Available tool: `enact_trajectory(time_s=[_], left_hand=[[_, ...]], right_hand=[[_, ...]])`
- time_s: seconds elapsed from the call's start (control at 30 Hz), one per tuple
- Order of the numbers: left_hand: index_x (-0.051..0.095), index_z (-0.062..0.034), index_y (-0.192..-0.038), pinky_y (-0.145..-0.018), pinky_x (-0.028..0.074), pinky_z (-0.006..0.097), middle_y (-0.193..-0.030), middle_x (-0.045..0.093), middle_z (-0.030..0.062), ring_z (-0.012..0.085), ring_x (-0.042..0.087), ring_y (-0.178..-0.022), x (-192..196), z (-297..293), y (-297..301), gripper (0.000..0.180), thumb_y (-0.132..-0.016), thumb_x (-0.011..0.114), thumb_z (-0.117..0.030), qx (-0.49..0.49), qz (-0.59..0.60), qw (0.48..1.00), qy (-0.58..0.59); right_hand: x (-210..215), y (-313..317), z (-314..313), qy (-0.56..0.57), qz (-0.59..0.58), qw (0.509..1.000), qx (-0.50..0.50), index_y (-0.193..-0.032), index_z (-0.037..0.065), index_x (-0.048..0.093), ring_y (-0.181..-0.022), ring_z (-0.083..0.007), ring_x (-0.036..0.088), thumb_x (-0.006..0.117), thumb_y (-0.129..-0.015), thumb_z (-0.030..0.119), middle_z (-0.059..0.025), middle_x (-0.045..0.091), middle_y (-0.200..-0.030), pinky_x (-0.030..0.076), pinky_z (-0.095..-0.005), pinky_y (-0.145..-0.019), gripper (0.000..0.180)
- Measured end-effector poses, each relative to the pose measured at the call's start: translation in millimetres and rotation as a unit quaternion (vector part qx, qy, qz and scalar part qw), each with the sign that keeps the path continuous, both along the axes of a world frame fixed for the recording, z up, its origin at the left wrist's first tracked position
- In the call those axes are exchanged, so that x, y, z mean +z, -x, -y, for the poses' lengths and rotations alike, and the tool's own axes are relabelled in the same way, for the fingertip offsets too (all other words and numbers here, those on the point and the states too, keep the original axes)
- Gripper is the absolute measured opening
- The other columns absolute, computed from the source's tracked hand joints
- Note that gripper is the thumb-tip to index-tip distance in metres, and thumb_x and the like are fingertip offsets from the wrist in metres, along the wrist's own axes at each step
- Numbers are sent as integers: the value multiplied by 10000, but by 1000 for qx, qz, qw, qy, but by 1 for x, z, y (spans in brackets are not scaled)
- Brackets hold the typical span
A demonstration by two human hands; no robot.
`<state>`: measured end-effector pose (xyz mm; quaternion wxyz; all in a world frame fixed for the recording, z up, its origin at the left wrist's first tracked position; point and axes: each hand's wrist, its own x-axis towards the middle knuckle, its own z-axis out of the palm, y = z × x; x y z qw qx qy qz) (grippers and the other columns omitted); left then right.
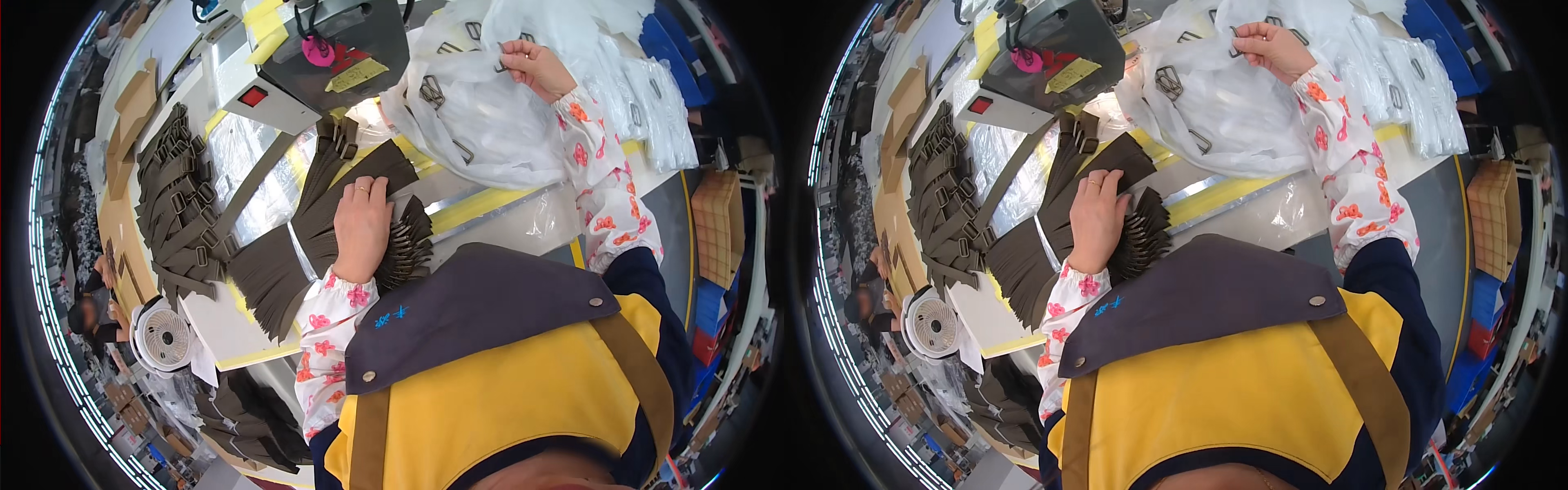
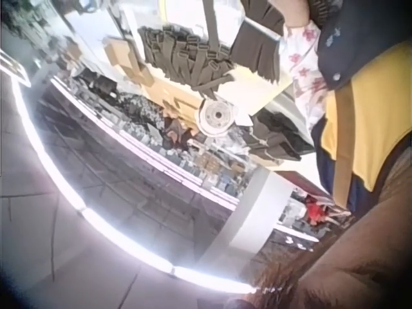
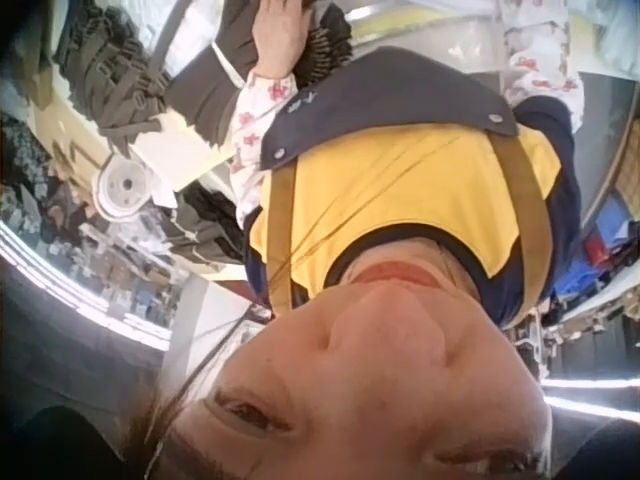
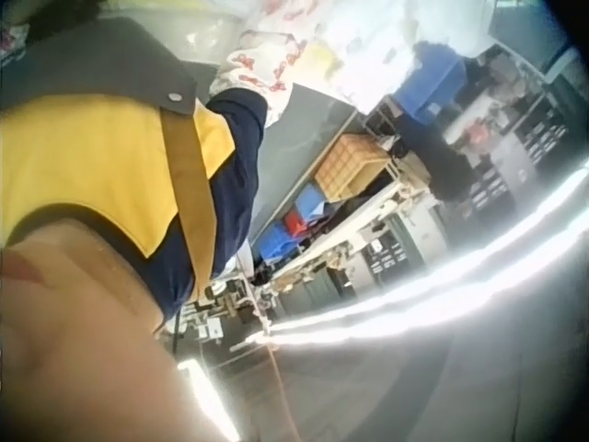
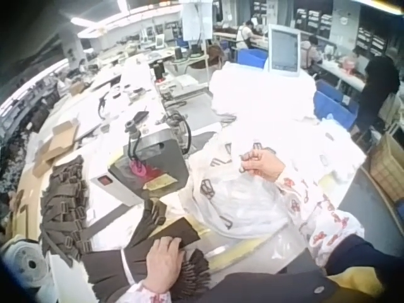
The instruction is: Threading metal buckles onto nylon fabric straps at a workstation.
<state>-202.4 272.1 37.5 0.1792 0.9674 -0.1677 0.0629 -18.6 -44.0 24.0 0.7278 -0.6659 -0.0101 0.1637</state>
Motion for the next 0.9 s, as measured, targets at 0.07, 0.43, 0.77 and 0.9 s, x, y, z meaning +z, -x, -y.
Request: enact_trajectory(time_s=[0.07, 0.43, 0.77, 0.9], left_hand=[[515, -26, -1033, -698, 431, 361, -956, 507, 115, 287, 508, -830, 1, 2, 3, 390, -664, 638, -54, 0, 2, 1000, 1], [548, -30, -960, -713, 378, 358, -950, 494, 102, 253, 500, -823, 1, 2, 2, 340, -642, 655, -83, 22, -40, 998, -36], [544, -17, -852, -578, 432, 299, -703, 540, 132, 256, 550, -634, -2, -16, 3, 78, -787, 551, -60, 72, -73, 954, 280], [548, -5, -909, -596, 435, 273, -745, 593, 128, 212, 559, -630, -9, -30, 7, 107, -832, 524, -76, 69, -100, 926, 358]], right_hand=[[-1, 13, 12, -57, -9, 997, 55, -993, 46, 509, -599, -45, 458, 582, -794, 65, 26, 536, -829, 402, -166, -566, 212], [3, 93, -26, -46, -18, 997, 54, -926, 49, 503, -562, -57, 459, 536, -848, 130, 8, 515, -752, 403, -201, -529, 118], [-1, 136, -130, -41, -28, 991, 123, -933, 0, 513, -548, -53, 506, 524, -851, 102, 1, 528, -739, 420, -184, -504, 131], [-2, 138, -158, -45, -45, 988, 141, -942, 17, 516, -520, -52, 502, 530, -851, 131, 2, 540, -713, 408, -169, -482, 147]])
